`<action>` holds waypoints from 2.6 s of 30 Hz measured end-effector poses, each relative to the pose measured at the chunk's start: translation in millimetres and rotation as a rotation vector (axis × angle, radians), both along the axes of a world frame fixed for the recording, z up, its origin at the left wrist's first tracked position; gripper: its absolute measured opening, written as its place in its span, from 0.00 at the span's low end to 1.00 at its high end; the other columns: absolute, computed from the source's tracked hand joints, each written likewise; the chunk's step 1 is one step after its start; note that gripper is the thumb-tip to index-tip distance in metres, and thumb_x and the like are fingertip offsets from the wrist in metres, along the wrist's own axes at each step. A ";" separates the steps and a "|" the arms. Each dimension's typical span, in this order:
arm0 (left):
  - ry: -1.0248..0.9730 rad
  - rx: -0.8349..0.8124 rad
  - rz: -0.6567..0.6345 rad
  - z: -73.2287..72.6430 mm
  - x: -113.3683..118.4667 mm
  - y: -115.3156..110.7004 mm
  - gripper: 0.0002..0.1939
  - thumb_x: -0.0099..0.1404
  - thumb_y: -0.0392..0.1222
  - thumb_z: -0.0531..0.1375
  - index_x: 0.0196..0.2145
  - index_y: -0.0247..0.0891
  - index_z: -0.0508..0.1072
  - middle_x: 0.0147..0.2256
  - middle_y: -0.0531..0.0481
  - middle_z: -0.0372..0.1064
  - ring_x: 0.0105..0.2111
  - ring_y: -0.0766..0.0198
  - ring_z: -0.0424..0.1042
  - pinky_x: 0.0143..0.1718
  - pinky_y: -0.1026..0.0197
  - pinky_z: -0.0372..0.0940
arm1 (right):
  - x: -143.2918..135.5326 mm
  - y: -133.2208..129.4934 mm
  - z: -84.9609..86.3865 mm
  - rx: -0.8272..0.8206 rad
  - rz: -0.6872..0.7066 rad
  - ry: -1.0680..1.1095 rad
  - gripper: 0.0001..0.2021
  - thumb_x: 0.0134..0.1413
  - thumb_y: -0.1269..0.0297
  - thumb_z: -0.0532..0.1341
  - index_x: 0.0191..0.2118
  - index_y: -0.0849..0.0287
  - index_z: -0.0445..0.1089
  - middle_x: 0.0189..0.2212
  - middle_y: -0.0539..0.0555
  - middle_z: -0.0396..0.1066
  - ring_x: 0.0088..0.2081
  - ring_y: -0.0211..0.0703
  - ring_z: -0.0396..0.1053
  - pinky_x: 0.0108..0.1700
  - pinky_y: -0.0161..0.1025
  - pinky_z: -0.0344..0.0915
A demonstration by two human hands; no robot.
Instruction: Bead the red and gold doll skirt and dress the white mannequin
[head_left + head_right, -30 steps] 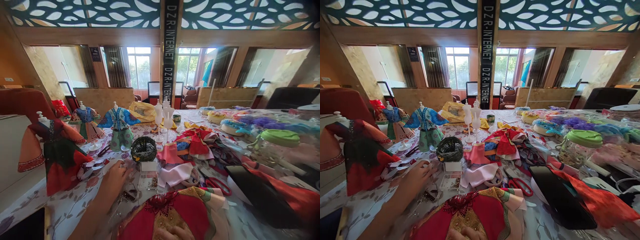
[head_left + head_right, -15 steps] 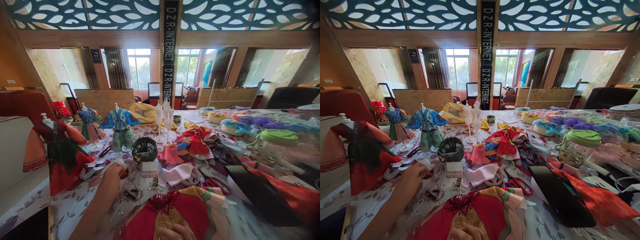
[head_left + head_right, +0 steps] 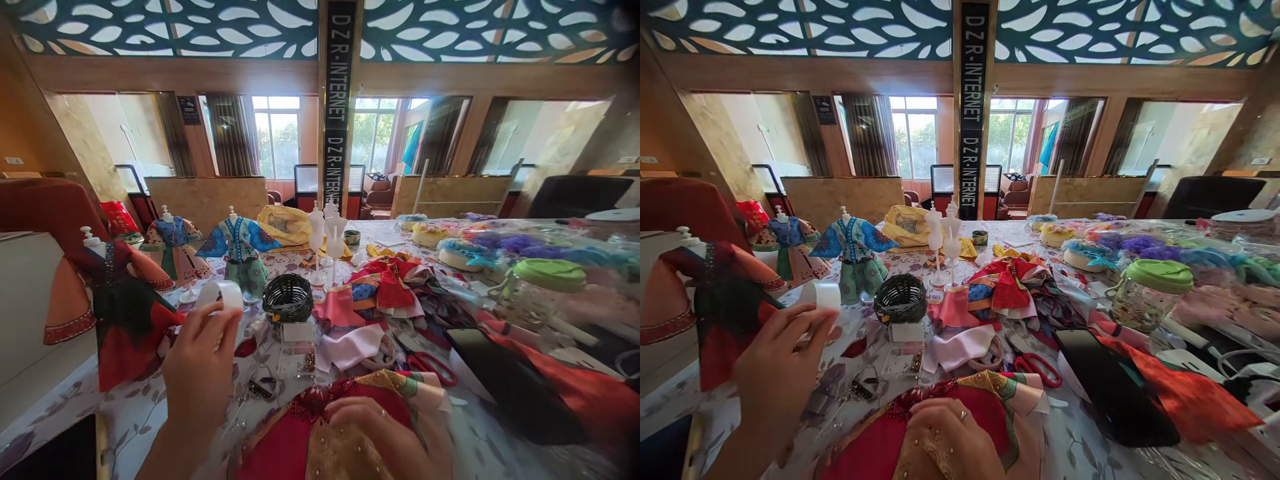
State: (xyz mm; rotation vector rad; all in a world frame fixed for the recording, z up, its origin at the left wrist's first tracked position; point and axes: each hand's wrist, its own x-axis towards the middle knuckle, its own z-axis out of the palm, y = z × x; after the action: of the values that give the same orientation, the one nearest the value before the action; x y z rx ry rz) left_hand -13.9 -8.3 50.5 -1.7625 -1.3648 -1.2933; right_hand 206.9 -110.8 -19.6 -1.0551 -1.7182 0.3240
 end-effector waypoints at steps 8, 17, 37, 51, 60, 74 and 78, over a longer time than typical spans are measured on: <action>0.005 -0.084 -0.578 29.5 62.1 -49.9 0.06 0.62 0.35 0.59 0.29 0.39 0.75 0.33 0.51 0.72 0.30 0.70 0.74 0.31 0.71 0.66 | 15.1 0.2 40.6 0.007 -0.088 0.221 0.26 0.54 0.61 0.60 0.58 0.45 0.56 0.48 0.56 0.69 0.38 0.43 0.74 0.39 0.37 0.72; -0.446 -0.844 -0.918 33.8 103.5 -43.4 0.05 0.57 0.37 0.63 0.25 0.41 0.79 0.33 0.52 0.76 0.30 0.68 0.74 0.29 0.71 0.65 | 30.5 26.9 50.1 0.142 -0.192 0.176 0.12 0.48 0.72 0.63 0.37 0.46 0.74 0.39 0.49 0.75 0.39 0.41 0.74 0.40 0.33 0.72; -0.878 -1.477 -1.217 31.5 99.7 -18.6 0.16 0.50 0.32 0.65 0.39 0.37 0.71 0.34 0.48 0.76 0.35 0.63 0.75 0.36 0.65 0.67 | 49.3 35.6 36.2 0.165 -0.026 -0.142 0.12 0.55 0.73 0.59 0.40 0.50 0.76 0.52 0.55 0.69 0.45 0.44 0.74 0.43 0.33 0.73; -0.927 -1.379 -1.210 24.4 116.5 -31.6 0.23 0.50 0.26 0.60 0.43 0.41 0.67 0.40 0.48 0.74 0.34 0.62 0.76 0.34 0.64 0.71 | 50.3 34.5 54.2 0.150 -0.189 0.057 0.12 0.49 0.73 0.64 0.37 0.49 0.77 0.43 0.52 0.76 0.39 0.45 0.76 0.39 0.34 0.74; -0.931 -1.312 -1.209 22.3 117.5 -36.7 0.24 0.51 0.25 0.59 0.45 0.43 0.67 0.44 0.47 0.73 0.39 0.60 0.76 0.38 0.63 0.71 | 49.7 35.9 51.9 0.163 -0.183 0.032 0.06 0.49 0.70 0.65 0.29 0.50 0.77 0.41 0.52 0.77 0.36 0.45 0.77 0.37 0.35 0.76; -1.058 -1.447 -1.341 30.9 111.4 -31.7 0.20 0.52 0.31 0.65 0.42 0.41 0.66 0.45 0.45 0.72 0.41 0.60 0.75 0.42 0.62 0.68 | 51.4 33.1 41.0 0.121 -0.206 0.043 0.10 0.49 0.70 0.65 0.39 0.50 0.71 0.43 0.52 0.76 0.40 0.45 0.76 0.39 0.37 0.75; -1.123 -1.437 -1.371 24.5 111.3 -27.0 0.20 0.51 0.29 0.65 0.41 0.39 0.67 0.42 0.46 0.74 0.38 0.62 0.76 0.38 0.66 0.69 | 51.9 32.3 39.2 0.139 -0.213 0.007 0.11 0.49 0.70 0.65 0.40 0.51 0.71 0.44 0.53 0.75 0.41 0.47 0.75 0.40 0.39 0.75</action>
State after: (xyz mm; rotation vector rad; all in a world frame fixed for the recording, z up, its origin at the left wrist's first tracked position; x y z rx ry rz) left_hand 97.5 -35.3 75.0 -3.6293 -1.8601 -2.6066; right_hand 258.8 -78.5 19.6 -1.1209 -1.5806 0.0719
